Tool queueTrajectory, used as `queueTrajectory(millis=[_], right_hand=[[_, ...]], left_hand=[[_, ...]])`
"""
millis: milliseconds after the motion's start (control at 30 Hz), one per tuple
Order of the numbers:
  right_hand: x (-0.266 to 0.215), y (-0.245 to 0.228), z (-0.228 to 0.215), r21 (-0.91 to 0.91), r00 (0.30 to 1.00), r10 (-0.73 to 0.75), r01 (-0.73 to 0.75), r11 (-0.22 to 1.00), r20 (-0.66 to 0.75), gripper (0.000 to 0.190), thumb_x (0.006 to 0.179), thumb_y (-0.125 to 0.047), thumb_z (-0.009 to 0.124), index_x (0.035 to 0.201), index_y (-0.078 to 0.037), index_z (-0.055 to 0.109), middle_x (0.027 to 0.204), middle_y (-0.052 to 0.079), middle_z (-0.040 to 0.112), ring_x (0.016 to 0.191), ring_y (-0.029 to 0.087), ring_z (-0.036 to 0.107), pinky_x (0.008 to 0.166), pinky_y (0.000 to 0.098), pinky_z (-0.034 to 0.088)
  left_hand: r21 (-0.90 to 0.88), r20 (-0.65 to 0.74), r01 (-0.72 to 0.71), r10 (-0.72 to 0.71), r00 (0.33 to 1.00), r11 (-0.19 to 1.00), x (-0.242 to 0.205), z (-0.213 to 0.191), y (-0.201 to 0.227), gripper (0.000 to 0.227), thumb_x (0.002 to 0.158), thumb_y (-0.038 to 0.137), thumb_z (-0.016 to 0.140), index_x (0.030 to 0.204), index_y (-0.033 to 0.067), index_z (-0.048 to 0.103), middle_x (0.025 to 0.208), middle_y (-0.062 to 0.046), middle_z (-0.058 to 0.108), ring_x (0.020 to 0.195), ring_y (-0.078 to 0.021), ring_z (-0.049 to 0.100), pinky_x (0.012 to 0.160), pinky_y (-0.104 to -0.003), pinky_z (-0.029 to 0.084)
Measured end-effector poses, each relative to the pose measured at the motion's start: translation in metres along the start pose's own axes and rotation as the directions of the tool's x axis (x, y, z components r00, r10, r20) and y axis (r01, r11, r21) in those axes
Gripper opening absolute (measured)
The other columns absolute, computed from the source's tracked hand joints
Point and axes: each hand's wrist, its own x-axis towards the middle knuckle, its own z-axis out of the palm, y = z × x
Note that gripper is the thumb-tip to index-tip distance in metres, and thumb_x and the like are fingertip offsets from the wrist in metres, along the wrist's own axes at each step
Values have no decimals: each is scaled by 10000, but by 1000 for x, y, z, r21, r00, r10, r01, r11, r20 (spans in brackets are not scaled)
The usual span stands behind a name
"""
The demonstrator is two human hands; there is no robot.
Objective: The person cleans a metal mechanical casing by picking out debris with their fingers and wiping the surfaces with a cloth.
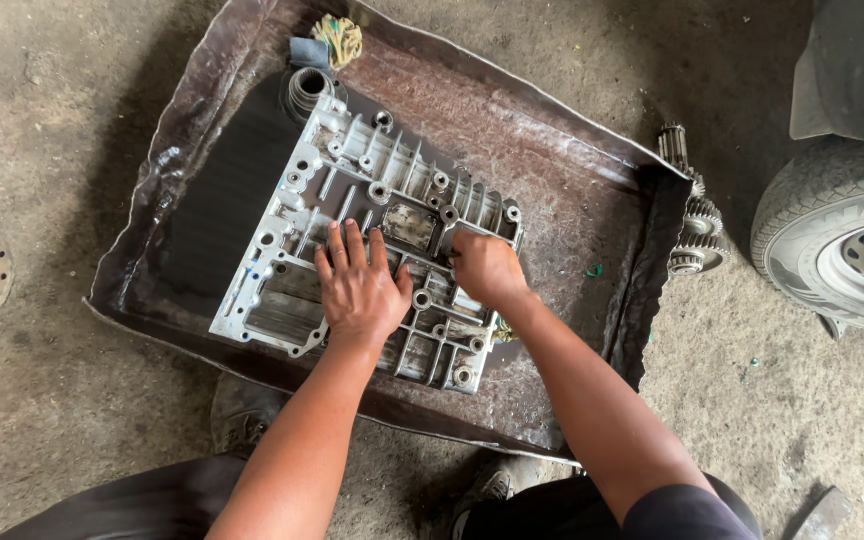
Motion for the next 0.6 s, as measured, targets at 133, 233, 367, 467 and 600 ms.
queueTrajectory(millis=[133, 233, 367, 467, 600], right_hand=[[10, 6, -7, 115, 952, 241, -265, 957, 188, 231, 1034, -133, 480, 1133, -94, 685, 861, 157, 718, 621, 289, 759, 543, 423, 601], [23, 17, -2, -119, 984, -26, 5, 993, -178, 76, 901, -45, 607, 944, -44, 670, 871, 191, 735, 709, 329, 736, 582, 465, 593], [4, 12, 11, 35, 975, -26, 35, 999, -222, 95, 846, -124, 646, 893, -48, 677, 825, 218, 734, 722, 393, 715, 649, 497, 574], [-2, 8, 9, 87, 991, -20, 32, 996, -130, 135, 859, -165, 646, 890, -37, 674, 815, 233, 729, 719, 408, 713, 635, 518, 564], [16, 18, 4, 22, 977, -31, 36, 999, -212, 109, 917, -104, 579, 916, -18, 645, 879, 220, 734, 744, 398, 730, 644, 505, 580]], left_hand=[[-5, 27, -4, 4, 1000, 1000, -2, 2, 0, 728, 946, 521, 503, 1493, 46, 439, 1611, -248, 295, 1509, -415, 178, 1188, -583, 161], [-5, -4, -2, 2, 1000, 1000, -2, 0, 1, 733, 936, 522, 507, 1491, 47, 442, 1604, -247, 307, 1510, -413, 186, 1188, -580, 168], [-8, -2, 4, -4, 1000, 1000, -4, -3, 2, 732, 944, 520, 505, 1505, 54, 440, 1614, -241, 309, 1527, -415, 192, 1201, -572, 176], [14, 12, -3, 3, 1000, 1000, -4, -4, 0, 728, 952, 522, 500, 1502, 49, 438, 1614, -249, 304, 1523, -417, 191, 1198, -575, 175], [-9, -11, -3, 3, 1000, 1000, -3, -2, 1, 724, 937, 518, 506, 1484, 47, 450, 1596, -252, 322, 1510, -417, 203, 1188, -577, 178]])
